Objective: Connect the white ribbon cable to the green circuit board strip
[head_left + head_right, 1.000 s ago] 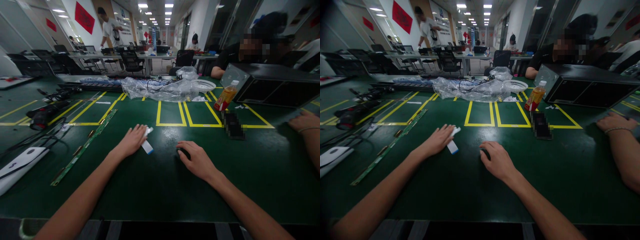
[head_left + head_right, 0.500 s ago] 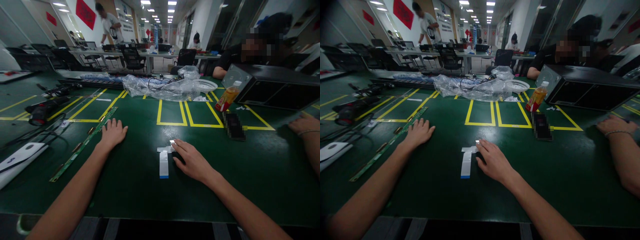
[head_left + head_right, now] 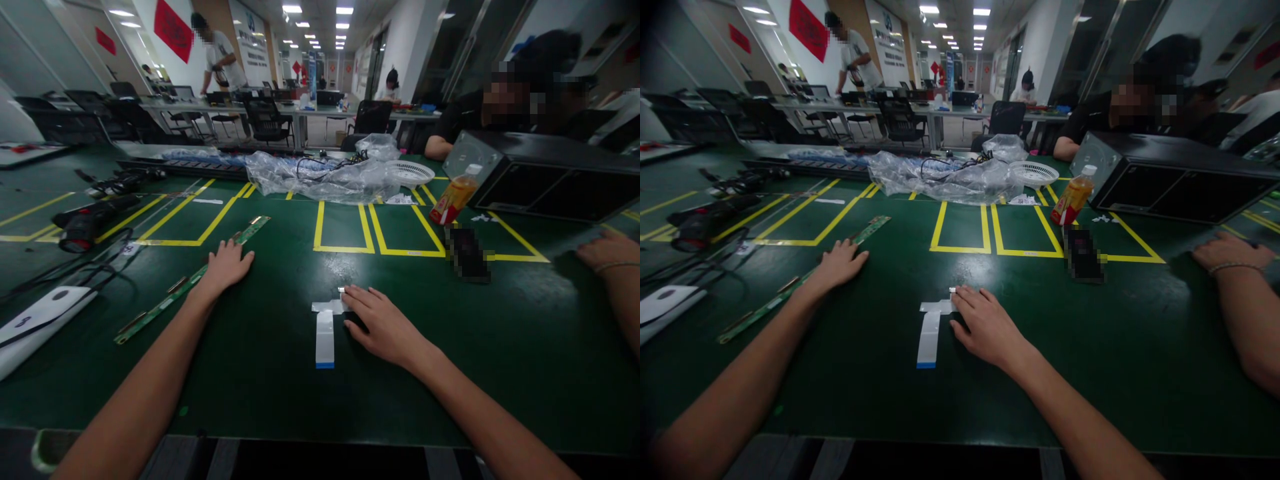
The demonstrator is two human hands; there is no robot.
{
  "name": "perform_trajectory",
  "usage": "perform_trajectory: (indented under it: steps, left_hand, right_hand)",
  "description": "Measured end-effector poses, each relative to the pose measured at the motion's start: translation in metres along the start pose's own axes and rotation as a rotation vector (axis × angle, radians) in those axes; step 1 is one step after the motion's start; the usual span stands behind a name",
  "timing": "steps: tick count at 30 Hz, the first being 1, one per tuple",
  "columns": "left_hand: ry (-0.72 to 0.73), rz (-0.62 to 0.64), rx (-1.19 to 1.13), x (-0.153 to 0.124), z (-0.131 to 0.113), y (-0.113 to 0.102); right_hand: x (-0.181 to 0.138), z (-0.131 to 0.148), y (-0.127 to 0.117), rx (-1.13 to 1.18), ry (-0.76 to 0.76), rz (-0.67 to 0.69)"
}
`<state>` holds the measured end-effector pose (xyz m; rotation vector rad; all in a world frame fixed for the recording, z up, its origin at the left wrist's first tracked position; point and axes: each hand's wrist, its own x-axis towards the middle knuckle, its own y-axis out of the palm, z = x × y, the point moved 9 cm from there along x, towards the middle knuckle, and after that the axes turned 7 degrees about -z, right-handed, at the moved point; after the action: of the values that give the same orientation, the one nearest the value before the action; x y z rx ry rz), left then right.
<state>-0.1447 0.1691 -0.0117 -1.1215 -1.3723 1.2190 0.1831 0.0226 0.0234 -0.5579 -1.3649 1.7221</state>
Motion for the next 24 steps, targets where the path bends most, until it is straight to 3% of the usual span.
perform_trajectory:
  steps: [3,6,9,14,24]
  left_hand:
    - [0.305,0.043,-0.064,-0.033,-0.071,0.000]
    - [0.673,0.093,-0.176,-0.089,-0.151,-0.004]
    - [0.914,0.141,-0.268,-0.133,-0.198,-0.008]
    - [0.993,0.171,-0.318,-0.140,-0.199,-0.012]
    - [0.989,0.245,-0.368,-0.135,-0.195,-0.017]
  right_hand:
    - [-0.001,0.006,-0.001,-0.006,-0.013,-0.011]
    - [-0.003,0.015,-0.001,-0.010,-0.024,-0.028]
    - [-0.004,0.020,0.004,-0.036,0.002,-0.036]
    - [-0.005,0.021,0.011,-0.092,0.051,-0.040]
    - [-0.005,0.017,0.012,-0.147,0.072,-0.044]
